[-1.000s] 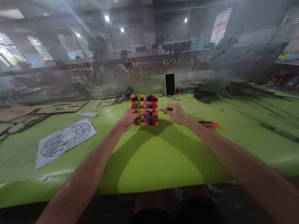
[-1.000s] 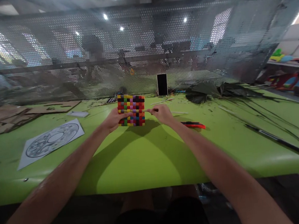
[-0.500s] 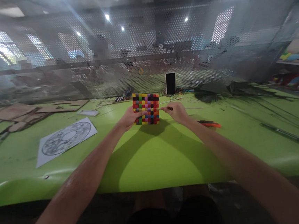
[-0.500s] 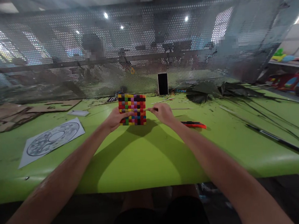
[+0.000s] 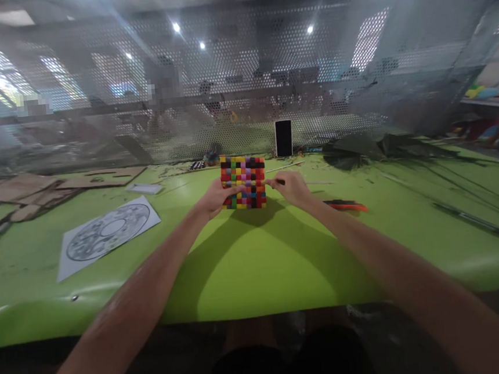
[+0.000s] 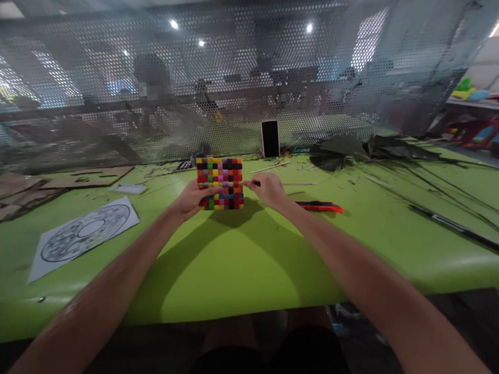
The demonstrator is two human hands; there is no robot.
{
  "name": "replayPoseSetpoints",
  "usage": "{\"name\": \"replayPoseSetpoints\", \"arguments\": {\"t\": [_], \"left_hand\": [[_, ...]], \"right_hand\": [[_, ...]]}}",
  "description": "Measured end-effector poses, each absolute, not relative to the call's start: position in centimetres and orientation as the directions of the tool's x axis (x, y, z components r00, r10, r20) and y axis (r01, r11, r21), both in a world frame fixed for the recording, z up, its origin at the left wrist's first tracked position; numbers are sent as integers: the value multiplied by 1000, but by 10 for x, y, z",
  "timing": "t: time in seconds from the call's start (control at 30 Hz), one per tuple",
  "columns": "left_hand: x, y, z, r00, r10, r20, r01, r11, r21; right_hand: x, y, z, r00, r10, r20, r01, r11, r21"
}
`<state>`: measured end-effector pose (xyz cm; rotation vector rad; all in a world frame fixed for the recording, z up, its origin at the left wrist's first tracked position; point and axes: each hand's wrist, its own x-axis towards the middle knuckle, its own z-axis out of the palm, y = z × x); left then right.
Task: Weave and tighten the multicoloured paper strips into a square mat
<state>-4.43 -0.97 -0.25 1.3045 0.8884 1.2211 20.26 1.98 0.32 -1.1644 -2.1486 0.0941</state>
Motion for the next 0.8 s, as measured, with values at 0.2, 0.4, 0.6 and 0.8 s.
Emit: {"name": "replayPoseSetpoints", "arguments": {"t": [0.2, 0.4, 0.6, 0.8], "left_hand": [[-51, -8, -1, 175, 980, 97, -126, -75, 989], [-66, 2, -1, 12, 991, 135, -92, -133, 987], [-72, 3, -4, 41, 989, 140, 12, -140, 990], [-73, 2, -5, 56, 990, 129, -17, -129, 992]], "right_hand": [[205, 20, 6, -366, 775, 515, 727, 584, -361], [213, 22, 8, -319, 786, 530, 763, 545, -347], [215, 24, 6, -291, 794, 533, 786, 517, -341], [215, 25, 5, -284, 780, 557, 783, 524, -334]]}}
